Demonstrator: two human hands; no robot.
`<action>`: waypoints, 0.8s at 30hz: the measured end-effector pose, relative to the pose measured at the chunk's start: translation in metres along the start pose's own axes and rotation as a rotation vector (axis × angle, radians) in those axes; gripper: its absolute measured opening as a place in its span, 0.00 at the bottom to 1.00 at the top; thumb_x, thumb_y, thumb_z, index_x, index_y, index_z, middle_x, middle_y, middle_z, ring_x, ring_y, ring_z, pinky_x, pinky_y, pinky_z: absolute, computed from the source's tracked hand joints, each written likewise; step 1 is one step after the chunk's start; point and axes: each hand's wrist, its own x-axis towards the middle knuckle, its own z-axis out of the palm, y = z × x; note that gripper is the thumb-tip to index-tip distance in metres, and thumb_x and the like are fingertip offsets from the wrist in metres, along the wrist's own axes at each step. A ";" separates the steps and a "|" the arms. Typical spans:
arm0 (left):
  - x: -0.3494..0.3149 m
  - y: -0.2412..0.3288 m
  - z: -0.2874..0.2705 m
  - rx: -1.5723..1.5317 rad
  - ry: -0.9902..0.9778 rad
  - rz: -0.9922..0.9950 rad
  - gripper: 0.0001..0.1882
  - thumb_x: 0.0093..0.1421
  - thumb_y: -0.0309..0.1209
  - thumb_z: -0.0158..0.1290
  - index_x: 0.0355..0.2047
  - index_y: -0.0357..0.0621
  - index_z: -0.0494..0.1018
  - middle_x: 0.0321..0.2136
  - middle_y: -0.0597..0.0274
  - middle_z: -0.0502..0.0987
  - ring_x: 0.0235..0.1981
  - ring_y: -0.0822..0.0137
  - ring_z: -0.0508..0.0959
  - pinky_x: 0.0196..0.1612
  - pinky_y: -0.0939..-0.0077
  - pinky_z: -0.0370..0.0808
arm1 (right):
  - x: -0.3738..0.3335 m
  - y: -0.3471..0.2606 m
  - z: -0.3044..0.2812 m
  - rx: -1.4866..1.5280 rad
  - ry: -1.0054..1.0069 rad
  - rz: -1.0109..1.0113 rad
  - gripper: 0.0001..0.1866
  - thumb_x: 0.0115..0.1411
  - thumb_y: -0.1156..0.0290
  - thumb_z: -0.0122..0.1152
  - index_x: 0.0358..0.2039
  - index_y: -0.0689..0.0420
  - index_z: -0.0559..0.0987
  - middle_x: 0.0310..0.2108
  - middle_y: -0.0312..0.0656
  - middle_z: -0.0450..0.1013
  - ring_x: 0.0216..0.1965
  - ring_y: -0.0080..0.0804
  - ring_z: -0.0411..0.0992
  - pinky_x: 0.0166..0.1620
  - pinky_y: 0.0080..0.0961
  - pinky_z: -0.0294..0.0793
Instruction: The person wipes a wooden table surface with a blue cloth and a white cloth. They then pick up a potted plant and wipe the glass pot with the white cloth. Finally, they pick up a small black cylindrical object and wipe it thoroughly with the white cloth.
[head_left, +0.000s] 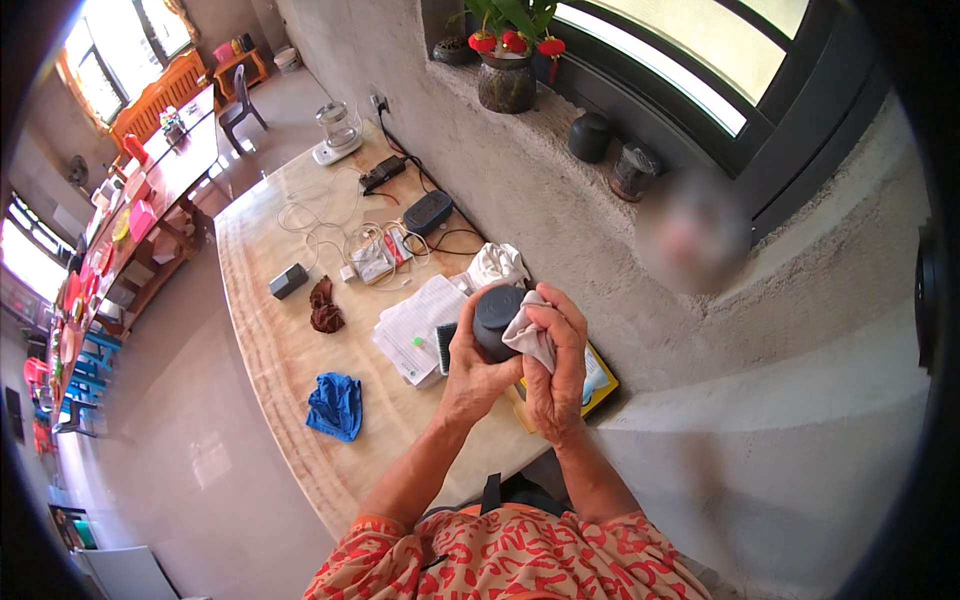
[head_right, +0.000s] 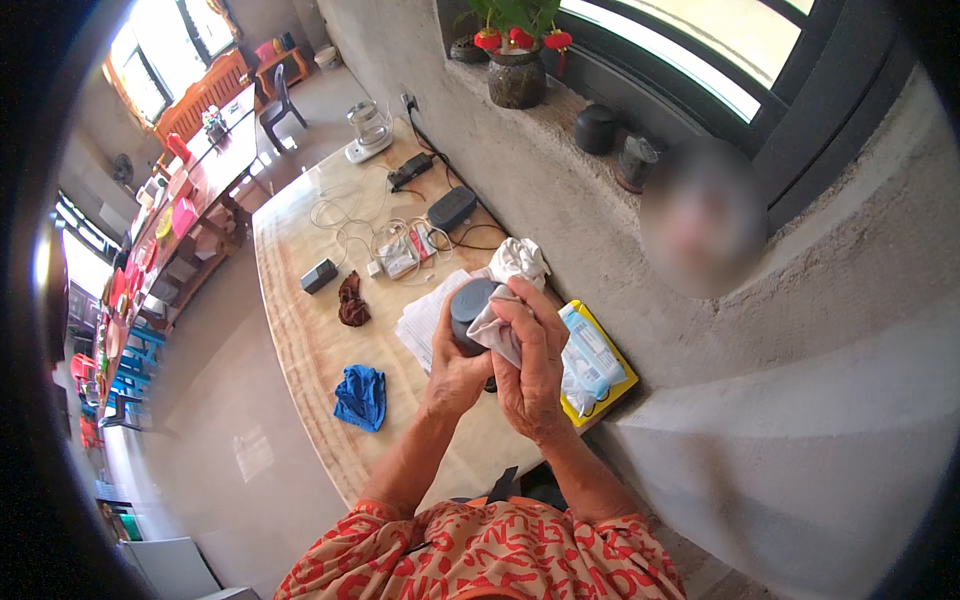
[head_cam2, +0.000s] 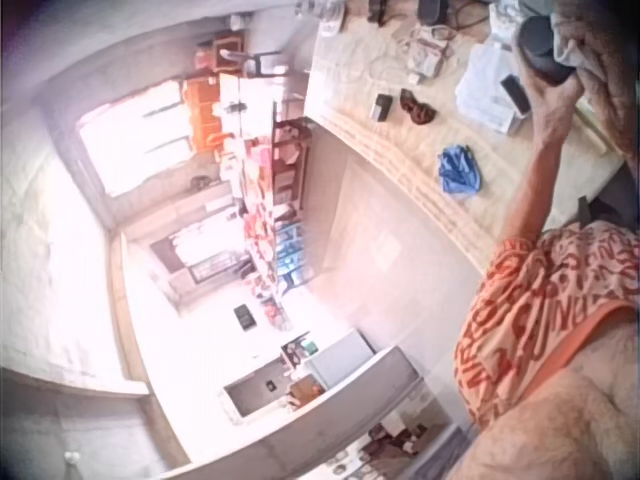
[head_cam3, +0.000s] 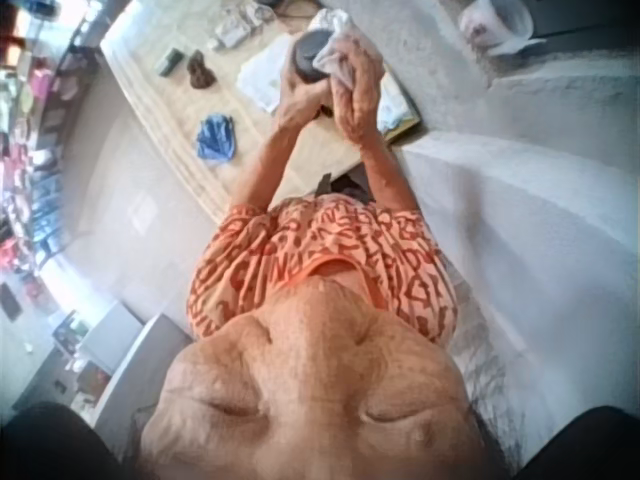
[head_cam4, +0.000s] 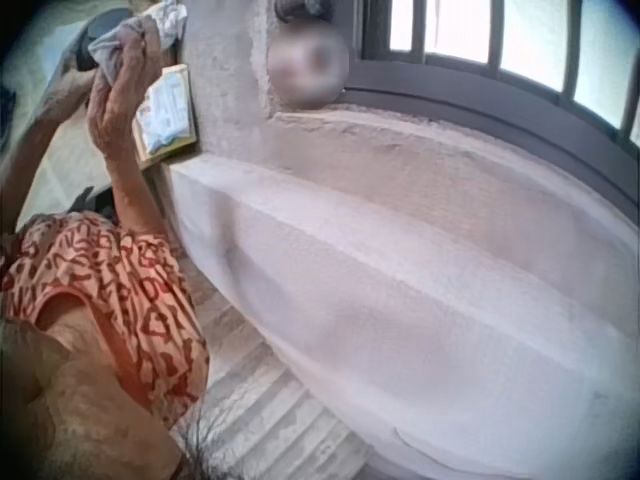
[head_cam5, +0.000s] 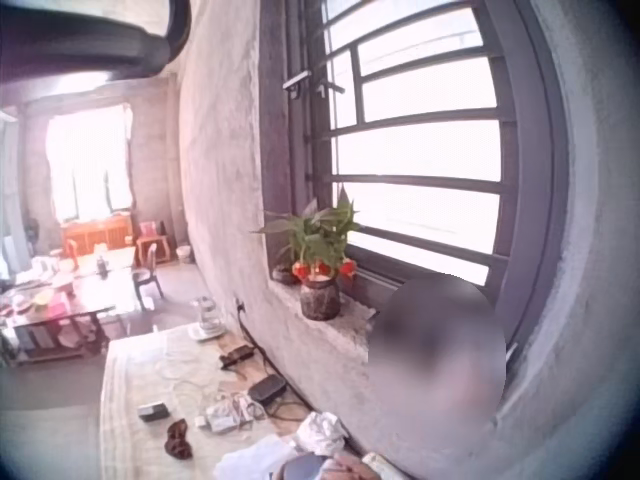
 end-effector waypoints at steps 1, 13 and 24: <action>-0.009 0.004 -0.003 0.026 0.007 -0.002 0.40 0.42 0.20 0.63 0.56 0.43 0.57 0.46 0.61 0.69 0.47 0.69 0.71 0.51 0.74 0.69 | -0.004 -0.007 0.003 0.013 -0.004 0.011 0.14 0.59 0.77 0.49 0.47 0.59 0.69 0.49 0.50 0.65 0.49 0.44 0.65 0.53 0.32 0.63; -0.101 0.059 -0.033 0.250 -0.066 0.116 0.42 0.40 0.17 0.64 0.56 0.45 0.58 0.47 0.61 0.69 0.48 0.70 0.70 0.51 0.74 0.69 | -0.023 -0.065 0.034 0.583 -0.146 0.647 0.15 0.63 0.65 0.44 0.44 0.60 0.73 0.41 0.39 0.71 0.43 0.24 0.68 0.50 0.21 0.65; -0.173 0.103 -0.069 0.358 0.059 0.173 0.40 0.39 0.20 0.62 0.54 0.46 0.60 0.43 0.62 0.72 0.44 0.70 0.72 0.48 0.76 0.70 | -0.118 -0.145 0.056 0.262 -0.169 -0.021 0.25 0.63 0.64 0.40 0.57 0.63 0.62 0.62 0.52 0.51 0.63 0.46 0.49 0.63 0.38 0.46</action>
